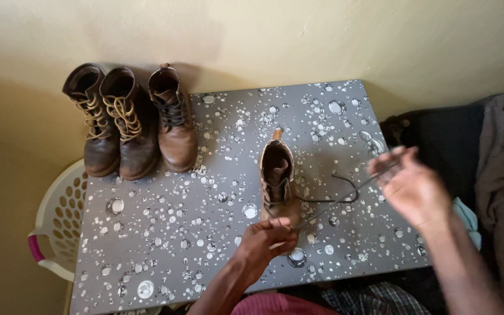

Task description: The person laces a brown leather boot placed on a table. They thread the laces through the eyelets from bottom to top, pull the laces tight, and tie a knot at the top. Two other boots remain on the table nearby.

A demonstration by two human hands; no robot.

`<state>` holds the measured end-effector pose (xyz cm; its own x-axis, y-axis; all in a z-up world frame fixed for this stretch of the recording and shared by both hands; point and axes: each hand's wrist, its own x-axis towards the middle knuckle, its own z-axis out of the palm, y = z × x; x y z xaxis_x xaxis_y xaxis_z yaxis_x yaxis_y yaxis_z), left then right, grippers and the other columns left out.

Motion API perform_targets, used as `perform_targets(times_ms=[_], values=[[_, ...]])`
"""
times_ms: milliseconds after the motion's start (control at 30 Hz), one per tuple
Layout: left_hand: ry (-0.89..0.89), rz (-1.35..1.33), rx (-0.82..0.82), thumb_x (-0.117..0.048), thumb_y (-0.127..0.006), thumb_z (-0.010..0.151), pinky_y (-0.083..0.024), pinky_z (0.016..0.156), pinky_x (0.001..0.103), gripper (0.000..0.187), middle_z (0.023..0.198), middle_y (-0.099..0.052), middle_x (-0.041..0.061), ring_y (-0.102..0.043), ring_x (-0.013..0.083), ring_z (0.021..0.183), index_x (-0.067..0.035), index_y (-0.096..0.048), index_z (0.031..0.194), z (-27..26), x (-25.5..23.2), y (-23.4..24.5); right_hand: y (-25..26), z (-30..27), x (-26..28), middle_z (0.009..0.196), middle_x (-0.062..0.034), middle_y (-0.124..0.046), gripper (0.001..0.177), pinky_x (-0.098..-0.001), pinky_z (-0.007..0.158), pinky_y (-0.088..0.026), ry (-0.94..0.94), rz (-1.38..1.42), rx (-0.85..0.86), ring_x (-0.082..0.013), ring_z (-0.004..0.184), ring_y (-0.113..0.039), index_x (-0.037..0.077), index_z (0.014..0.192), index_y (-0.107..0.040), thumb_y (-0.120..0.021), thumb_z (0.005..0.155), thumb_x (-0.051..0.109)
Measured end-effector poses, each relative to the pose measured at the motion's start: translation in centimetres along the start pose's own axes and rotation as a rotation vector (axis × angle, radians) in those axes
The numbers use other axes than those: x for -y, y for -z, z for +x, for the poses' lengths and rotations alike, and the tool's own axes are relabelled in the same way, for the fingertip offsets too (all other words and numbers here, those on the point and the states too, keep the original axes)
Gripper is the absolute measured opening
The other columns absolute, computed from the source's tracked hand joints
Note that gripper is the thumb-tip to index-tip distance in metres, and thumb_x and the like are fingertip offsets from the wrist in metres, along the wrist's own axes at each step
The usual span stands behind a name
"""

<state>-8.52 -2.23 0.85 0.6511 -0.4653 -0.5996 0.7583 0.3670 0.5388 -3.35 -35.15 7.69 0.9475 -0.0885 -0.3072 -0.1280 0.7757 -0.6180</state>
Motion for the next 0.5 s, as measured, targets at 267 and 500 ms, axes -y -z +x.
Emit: perform_targets(times_ms=[267, 500], values=[[0.055, 0.210, -0.013, -0.005, -0.066, 0.093, -0.064, 0.084, 0.034, 0.018, 0.095, -0.070, 0.013, -0.071, 0.0193, 0.083, 0.001, -0.068, 0.109, 1.9, 0.6, 0.7, 1.7, 1.6, 8.9, 0.081, 0.0006, -0.053, 0.031, -0.0295, 0.075, -0.045, 0.260, -0.112, 0.185, -0.0134, 0.074, -0.051, 0.012, 0.108, -0.063, -0.053, 0.118, 0.039], [-0.128, 0.902, -0.209, -0.006, -0.064, 0.087, -0.065, 0.067, 0.041, 0.039, 0.111, -0.071, 0.009, -0.078, 0.0241, 0.071, -0.012, -0.068, 0.126, 3.7, -0.9, 0.3, -1.4, 0.7, 5.6, 0.068, 0.0024, -0.053, 0.033, -0.0221, 0.040, -0.032, 0.342, -1.030, -0.058, -0.0057, 0.051, -0.041, 0.020, 0.132, -0.066, -0.053, 0.107, 0.036]])
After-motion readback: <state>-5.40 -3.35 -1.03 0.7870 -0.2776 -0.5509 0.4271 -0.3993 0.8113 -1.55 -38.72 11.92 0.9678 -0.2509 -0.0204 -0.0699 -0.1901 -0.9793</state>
